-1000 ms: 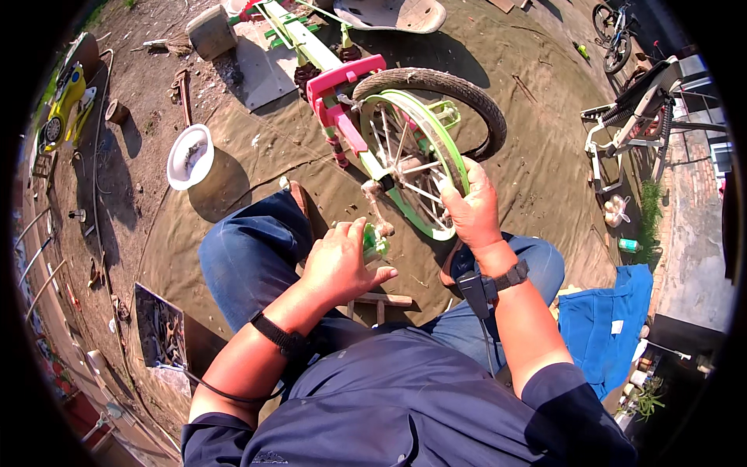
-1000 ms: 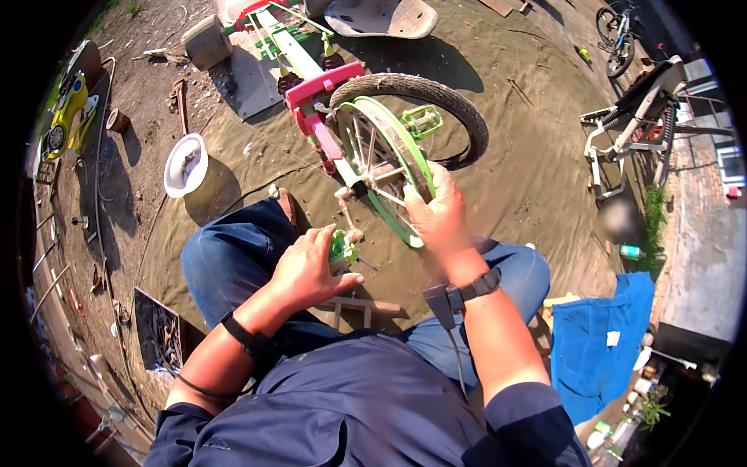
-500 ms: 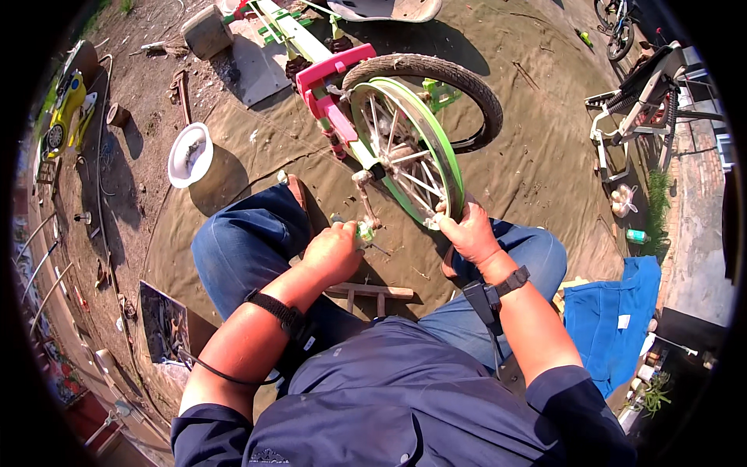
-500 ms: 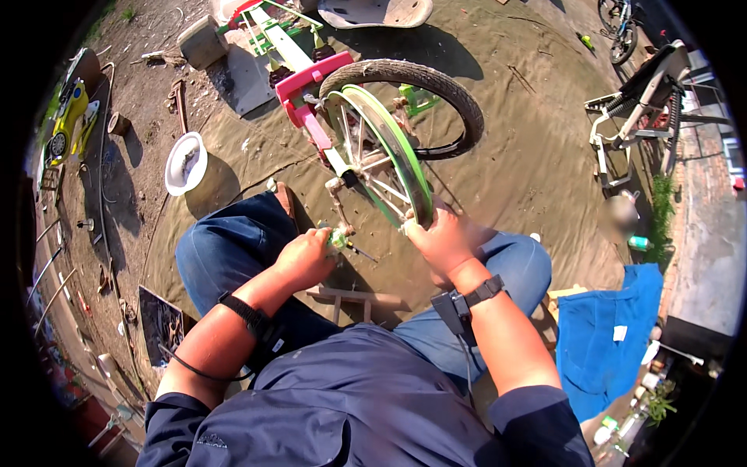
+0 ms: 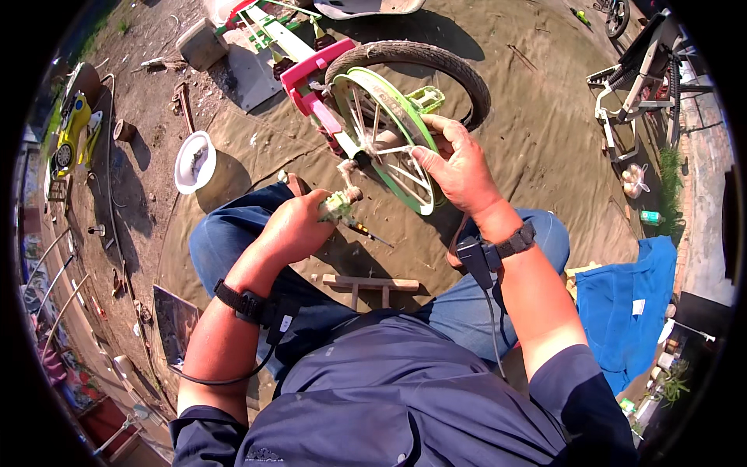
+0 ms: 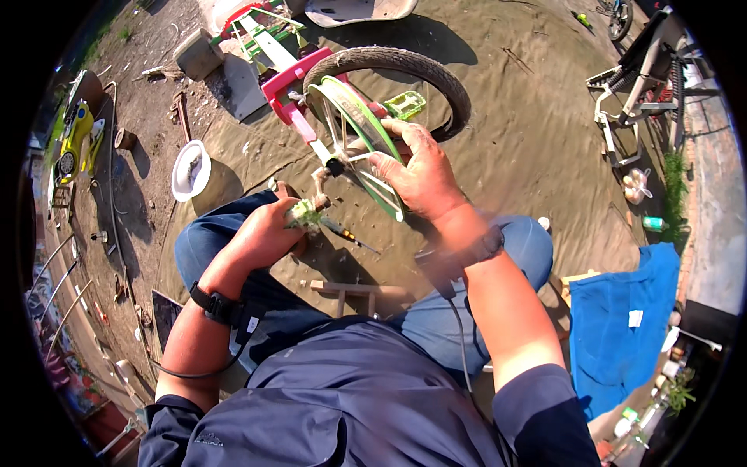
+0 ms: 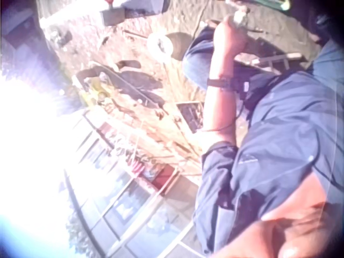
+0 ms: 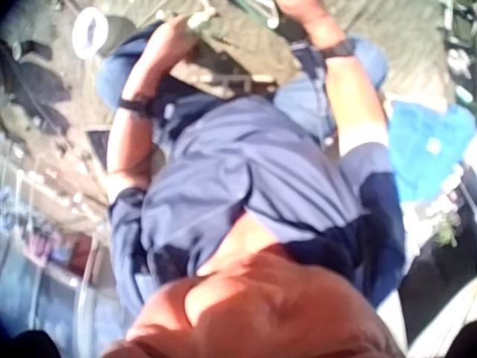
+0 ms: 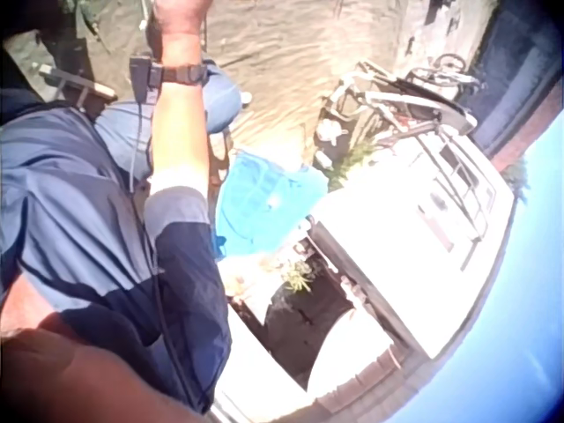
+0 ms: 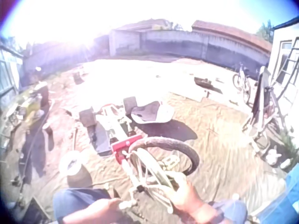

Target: The person disassembles a bicycle wheel, removes the tire, and handles a small plastic component. They then stand up, pick up a plastic bag, and walk into a house.

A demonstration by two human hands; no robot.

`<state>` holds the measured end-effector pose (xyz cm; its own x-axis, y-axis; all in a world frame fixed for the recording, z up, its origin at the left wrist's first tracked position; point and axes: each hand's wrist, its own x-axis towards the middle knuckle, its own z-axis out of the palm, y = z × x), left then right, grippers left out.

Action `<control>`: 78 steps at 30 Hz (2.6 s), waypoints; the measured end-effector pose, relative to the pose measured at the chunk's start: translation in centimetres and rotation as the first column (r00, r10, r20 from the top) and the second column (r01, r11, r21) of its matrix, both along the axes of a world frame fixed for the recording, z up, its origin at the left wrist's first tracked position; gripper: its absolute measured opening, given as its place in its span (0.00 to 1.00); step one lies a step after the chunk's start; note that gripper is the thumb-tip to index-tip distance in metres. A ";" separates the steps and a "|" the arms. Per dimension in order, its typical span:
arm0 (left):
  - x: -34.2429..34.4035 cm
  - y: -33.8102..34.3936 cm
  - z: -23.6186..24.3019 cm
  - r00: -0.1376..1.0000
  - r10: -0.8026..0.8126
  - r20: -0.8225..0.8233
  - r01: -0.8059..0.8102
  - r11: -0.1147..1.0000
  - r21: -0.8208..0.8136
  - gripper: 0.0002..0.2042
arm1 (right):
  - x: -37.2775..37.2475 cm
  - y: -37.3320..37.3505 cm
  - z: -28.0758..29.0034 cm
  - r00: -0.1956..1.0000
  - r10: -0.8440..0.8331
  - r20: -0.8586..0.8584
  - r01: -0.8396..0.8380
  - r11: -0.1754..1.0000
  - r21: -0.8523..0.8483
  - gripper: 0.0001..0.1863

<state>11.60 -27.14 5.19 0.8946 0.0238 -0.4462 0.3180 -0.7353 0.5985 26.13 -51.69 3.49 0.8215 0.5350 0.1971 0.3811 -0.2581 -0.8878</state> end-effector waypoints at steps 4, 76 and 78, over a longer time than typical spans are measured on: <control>-0.1 0.4 -0.9 0.999 0.031 0.011 -0.030 0.999 -0.038 0.15 | -1.1 -1.5 -0.6 0.952 0.060 -0.301 -0.033 0.995 0.093 0.23; 2.2 1.9 2.2 0.990 0.081 0.115 -0.098 0.984 0.149 0.19 | 0.0 -0.5 -1.3 0.998 -0.058 -0.034 0.061 0.994 0.096 0.23; 3.3 3.0 1.9 0.989 0.082 0.127 -0.107 0.972 0.208 0.19 | -0.1 -0.6 -1.1 0.996 -0.055 -0.075 0.061 0.994 0.086 0.23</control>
